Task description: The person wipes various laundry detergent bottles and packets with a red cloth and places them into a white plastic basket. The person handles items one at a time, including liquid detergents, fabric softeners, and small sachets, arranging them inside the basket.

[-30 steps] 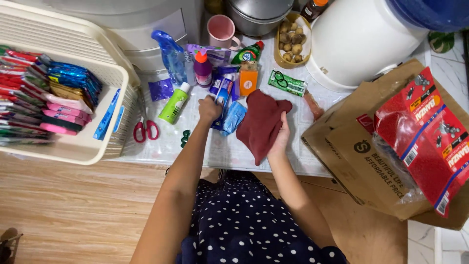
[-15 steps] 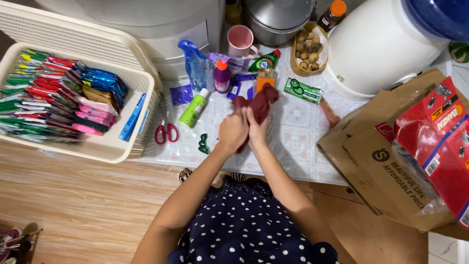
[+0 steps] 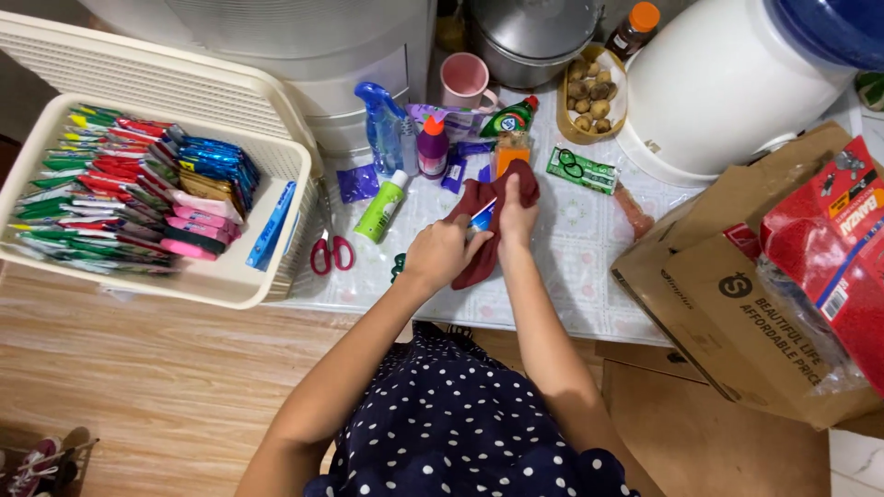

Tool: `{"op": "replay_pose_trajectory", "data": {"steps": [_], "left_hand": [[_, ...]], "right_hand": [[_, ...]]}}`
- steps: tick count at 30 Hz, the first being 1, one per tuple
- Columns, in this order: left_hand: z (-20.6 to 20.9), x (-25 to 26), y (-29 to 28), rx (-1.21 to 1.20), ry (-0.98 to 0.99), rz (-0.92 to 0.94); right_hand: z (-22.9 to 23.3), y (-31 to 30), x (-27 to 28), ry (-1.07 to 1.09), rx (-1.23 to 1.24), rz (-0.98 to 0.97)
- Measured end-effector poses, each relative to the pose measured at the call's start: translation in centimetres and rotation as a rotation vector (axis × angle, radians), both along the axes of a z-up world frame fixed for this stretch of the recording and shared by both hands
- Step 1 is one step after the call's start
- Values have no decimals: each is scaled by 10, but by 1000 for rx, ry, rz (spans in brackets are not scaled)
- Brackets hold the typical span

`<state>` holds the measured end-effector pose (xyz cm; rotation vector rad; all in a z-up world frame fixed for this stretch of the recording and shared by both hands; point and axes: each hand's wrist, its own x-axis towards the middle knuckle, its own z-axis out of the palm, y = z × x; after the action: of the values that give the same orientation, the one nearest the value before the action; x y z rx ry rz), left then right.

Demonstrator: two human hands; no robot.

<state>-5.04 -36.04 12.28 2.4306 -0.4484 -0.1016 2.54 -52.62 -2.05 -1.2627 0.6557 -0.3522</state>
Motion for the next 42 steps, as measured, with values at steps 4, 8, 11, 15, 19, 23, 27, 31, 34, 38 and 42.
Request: {"op": "replay_pose_trajectory", "data": {"steps": [4,8,11,15,19,23,27,31,34,38,42], "left_hand": [[-7,0,19,-82,60,72],[-69,4,44,-792,339,191],[-84,10,51,-1159,506,360],[-41,4,42,-659,-241,403],[-9,-8,58,-613,-286,531],[-18,8,76,-432,-352,617],[-31,26,109,-1301,260,481],[-63,49,139,-1353,28,726],[-37,60,181,-1746,-77,737],[-28,68,229,-1686,18,880],[-27,74,302,-1681,-166,883]], "right_hand": [[-64,-44,33,124,-159,-36],[27,-32,7,-377,710,482],[113,23,-21,-375,929,639],[46,82,-29,-197,811,651],[56,115,-37,-263,306,630],[86,134,-36,-368,-229,741],[45,154,-16,-487,-517,816],[97,166,-40,-157,-234,1031],[101,184,-52,158,88,1215],[100,220,-53,-147,-114,1181],[99,236,-56,-162,-299,1054]]}}
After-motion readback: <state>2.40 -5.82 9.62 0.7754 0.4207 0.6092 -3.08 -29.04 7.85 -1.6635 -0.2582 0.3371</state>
